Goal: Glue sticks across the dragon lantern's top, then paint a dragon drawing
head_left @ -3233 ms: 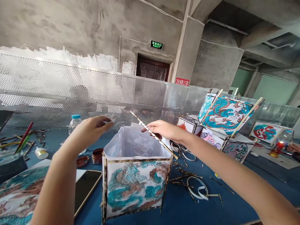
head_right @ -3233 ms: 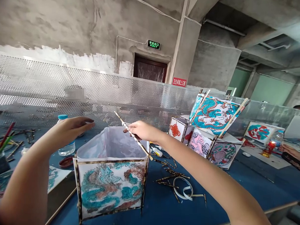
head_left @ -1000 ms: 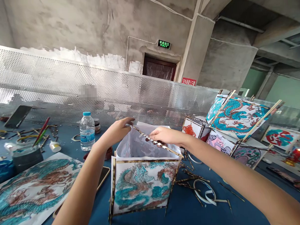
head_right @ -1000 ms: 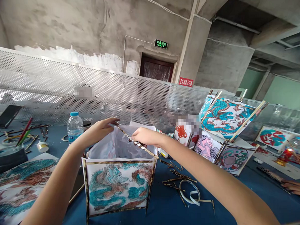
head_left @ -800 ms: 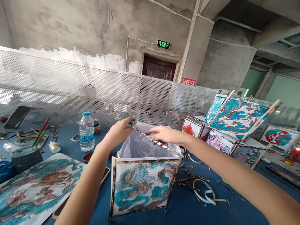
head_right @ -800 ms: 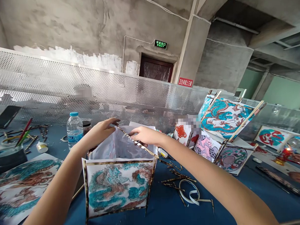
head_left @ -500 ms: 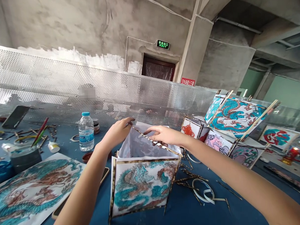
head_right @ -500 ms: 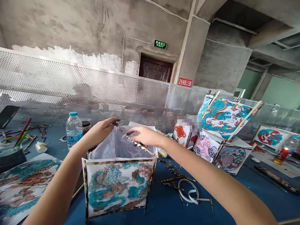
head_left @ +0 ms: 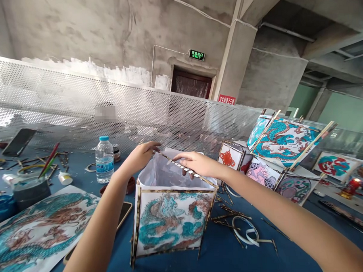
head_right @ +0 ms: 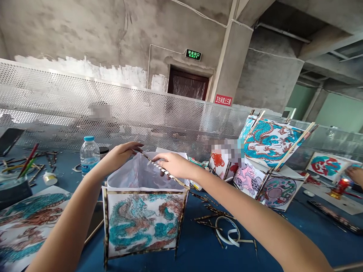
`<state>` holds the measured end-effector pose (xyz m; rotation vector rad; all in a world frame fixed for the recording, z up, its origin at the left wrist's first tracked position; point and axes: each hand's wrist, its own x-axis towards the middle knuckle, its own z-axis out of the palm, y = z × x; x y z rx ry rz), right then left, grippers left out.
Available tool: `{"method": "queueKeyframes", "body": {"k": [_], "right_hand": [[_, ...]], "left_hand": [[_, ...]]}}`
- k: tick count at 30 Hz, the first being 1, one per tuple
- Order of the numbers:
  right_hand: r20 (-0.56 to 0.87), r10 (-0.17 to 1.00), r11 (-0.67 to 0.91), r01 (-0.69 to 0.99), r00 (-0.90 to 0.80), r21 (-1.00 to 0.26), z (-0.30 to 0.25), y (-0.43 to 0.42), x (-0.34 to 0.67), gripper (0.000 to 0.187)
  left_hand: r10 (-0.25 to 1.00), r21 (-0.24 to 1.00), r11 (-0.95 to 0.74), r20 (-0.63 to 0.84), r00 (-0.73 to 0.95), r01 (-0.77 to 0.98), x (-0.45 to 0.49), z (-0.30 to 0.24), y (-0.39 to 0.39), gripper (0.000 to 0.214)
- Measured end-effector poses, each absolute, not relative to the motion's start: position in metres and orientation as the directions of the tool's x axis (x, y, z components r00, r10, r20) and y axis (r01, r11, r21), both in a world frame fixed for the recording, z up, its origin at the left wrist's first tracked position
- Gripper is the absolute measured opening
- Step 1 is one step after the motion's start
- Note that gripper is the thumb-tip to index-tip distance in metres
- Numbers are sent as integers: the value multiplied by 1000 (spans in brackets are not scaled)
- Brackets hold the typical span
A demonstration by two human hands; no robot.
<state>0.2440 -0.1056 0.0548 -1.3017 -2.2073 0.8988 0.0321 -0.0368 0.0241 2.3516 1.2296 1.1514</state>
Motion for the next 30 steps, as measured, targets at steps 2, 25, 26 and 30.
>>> {"method": "queueKeyframes", "body": {"k": [2,25,26,30], "right_hand": [[50,875,393,646,-481,-655,59,-108,246,32],[330,767,564,823,-550,63,44,-205,285,18],[326,771,560,826,-548,64,45,-205,285,18],[321,783,547,836,-533,52,44,-206,285,19]], "left_hand": [[768,529,-619,565,304,581,34,23,-36,46],[805,585,-574,530,266,573,36,23,-38,43],[806,584,-574,528,269,574,36,23,-38,43],[799,577,-582,536,273,572,38,24,-39,42]]}}
